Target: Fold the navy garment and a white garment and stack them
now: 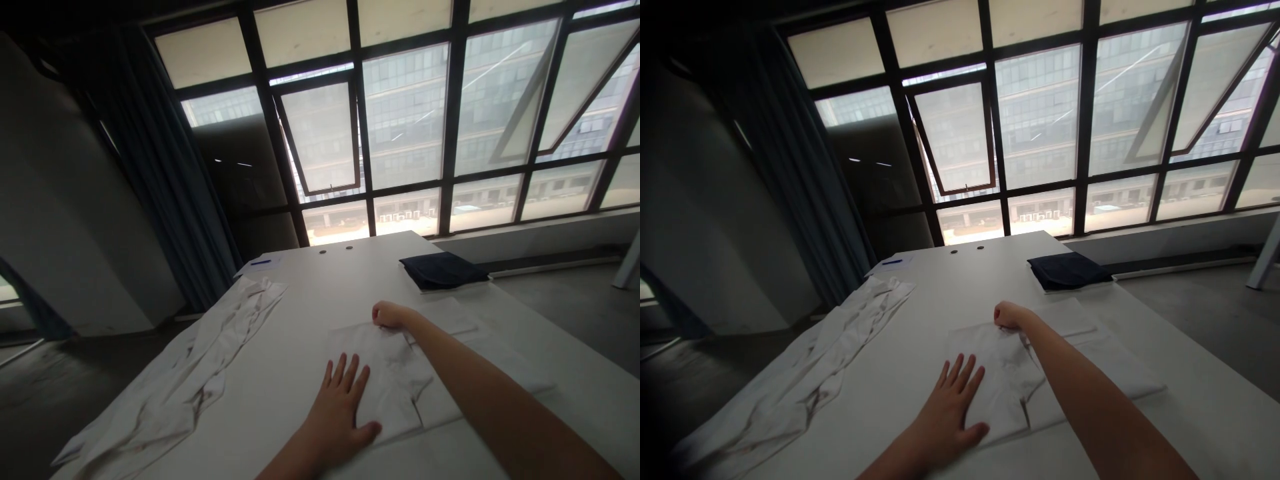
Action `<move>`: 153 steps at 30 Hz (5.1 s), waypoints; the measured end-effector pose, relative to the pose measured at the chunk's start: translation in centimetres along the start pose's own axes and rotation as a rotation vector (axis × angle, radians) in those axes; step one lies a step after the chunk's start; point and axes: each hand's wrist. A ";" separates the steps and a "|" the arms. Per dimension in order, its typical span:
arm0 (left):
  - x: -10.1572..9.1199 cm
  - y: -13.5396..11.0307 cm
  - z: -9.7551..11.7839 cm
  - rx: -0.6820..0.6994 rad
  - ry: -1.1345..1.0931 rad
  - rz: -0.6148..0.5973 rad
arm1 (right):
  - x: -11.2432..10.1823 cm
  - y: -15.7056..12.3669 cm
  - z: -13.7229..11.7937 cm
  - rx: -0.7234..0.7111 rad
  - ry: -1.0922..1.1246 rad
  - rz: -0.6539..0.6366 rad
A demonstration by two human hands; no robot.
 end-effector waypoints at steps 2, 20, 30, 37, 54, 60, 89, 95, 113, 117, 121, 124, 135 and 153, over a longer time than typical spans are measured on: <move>-0.2 -0.3 0.0 -0.009 0.018 -0.032 | -0.1 -0.8 -0.2 -0.022 0.010 0.061; -2.9 0.0 -0.6 -0.057 0.017 -0.172 | 2.4 -12.9 14.0 0.209 -0.055 0.846; -5.2 1.9 0.8 -0.137 0.044 -0.213 | 3.9 -15.5 18.7 0.557 -0.304 0.645; -3.8 8.8 4.5 0.160 0.074 0.003 | 3.9 -15.9 16.9 0.525 -0.312 0.640; 0.9 10.8 5.1 0.126 0.129 0.077 | 2.4 -16.4 18.1 0.451 -0.125 0.637; 1.1 10.8 5.3 0.111 0.118 0.051 | 2.1 -16.8 17.1 0.396 -0.157 0.692; -4.8 10.0 3.3 0.045 -0.465 -0.203 | -6.8 -18.1 1.0 -0.055 0.290 0.302; -9.3 8.8 2.3 -0.085 -1.014 -0.113 | -4.9 -15.7 -3.4 -0.079 0.517 0.330; -2.4 2.5 1.5 -0.187 -1.207 0.272 | 6.9 -18.1 -7.6 -0.563 0.487 0.250; -1.9 2.3 0.8 -0.311 -1.094 0.360 | 7.0 -21.0 -5.6 -0.560 0.314 0.416; -2.0 2.3 0.2 -0.490 -1.214 0.414 | 8.0 -22.7 -1.7 -0.608 0.026 0.418; -1.7 2.2 0.3 -0.584 -1.267 0.453 | 9.7 -22.8 0.9 -0.511 -0.087 0.450; 0.4 2.1 -1.1 -0.326 -0.887 0.620 | 11.7 -20.4 1.2 -0.403 -0.064 0.478; -1.6 2.5 -5.5 -0.391 -0.894 0.734 | 9.8 -16.1 2.1 -0.426 0.083 0.452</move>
Point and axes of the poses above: each hand's wrist, its own y-axis towards the middle knuckle, its own x-axis out of the palm, z = x × y, and after that the axes turned 2 degrees about -z, right-handed
